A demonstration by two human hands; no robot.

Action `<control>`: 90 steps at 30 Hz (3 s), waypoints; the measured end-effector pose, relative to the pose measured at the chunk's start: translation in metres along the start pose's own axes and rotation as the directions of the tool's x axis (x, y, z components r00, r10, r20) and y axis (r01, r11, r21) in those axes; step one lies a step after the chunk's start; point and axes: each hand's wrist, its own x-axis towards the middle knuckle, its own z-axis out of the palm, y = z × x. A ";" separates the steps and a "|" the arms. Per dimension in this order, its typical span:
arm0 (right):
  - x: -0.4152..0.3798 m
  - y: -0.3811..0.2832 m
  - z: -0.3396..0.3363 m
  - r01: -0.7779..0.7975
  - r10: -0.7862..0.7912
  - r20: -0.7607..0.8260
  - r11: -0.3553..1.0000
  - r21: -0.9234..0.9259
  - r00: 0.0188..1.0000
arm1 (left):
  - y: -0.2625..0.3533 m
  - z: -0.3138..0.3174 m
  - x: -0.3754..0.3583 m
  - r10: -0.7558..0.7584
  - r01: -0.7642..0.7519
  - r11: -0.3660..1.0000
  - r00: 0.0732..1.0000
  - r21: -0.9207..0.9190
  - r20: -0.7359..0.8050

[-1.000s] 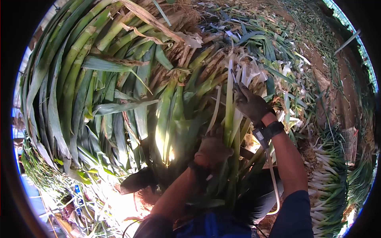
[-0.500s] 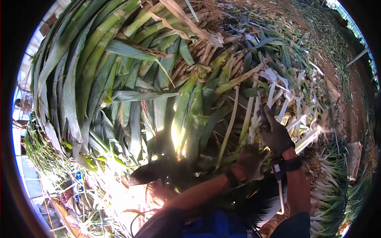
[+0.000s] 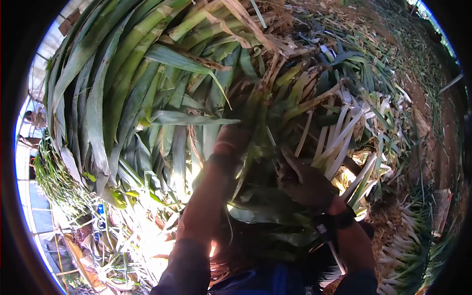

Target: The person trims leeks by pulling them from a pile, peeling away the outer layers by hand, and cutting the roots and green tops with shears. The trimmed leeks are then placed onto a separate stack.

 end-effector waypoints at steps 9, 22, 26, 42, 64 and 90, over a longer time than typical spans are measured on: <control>0.026 0.003 0.011 -0.095 0.093 0.094 0.995 0.013 0.991 | -0.009 -0.010 0.003 -0.128 0.204 0.901 0.968 -0.382 0.214; 0.189 0.049 -0.040 -0.182 0.131 -0.224 0.957 -0.227 0.966 | -0.059 0.014 0.019 0.699 -0.669 0.711 0.707 0.218 -0.109; 0.244 0.067 -0.059 -0.254 0.167 -0.271 0.910 -0.328 0.948 | -0.064 0.043 0.026 0.327 -0.288 0.904 0.942 -0.317 0.079; 0.010 -0.008 -0.003 -0.028 0.040 0.085 0.990 -0.135 0.996 | 0.031 -0.004 -0.021 -0.121 0.138 0.979 0.986 -0.150 0.116; 0.177 0.053 -0.057 -0.142 0.093 -0.192 0.956 -0.256 0.977 | 0.018 0.006 -0.017 0.035 -0.036 0.999 0.999 -0.019 -0.017; -0.117 -0.003 -0.032 -0.207 0.159 -0.203 0.949 -0.240 0.966 | 0.059 0.006 -0.032 0.256 -0.282 0.810 0.959 0.514 0.122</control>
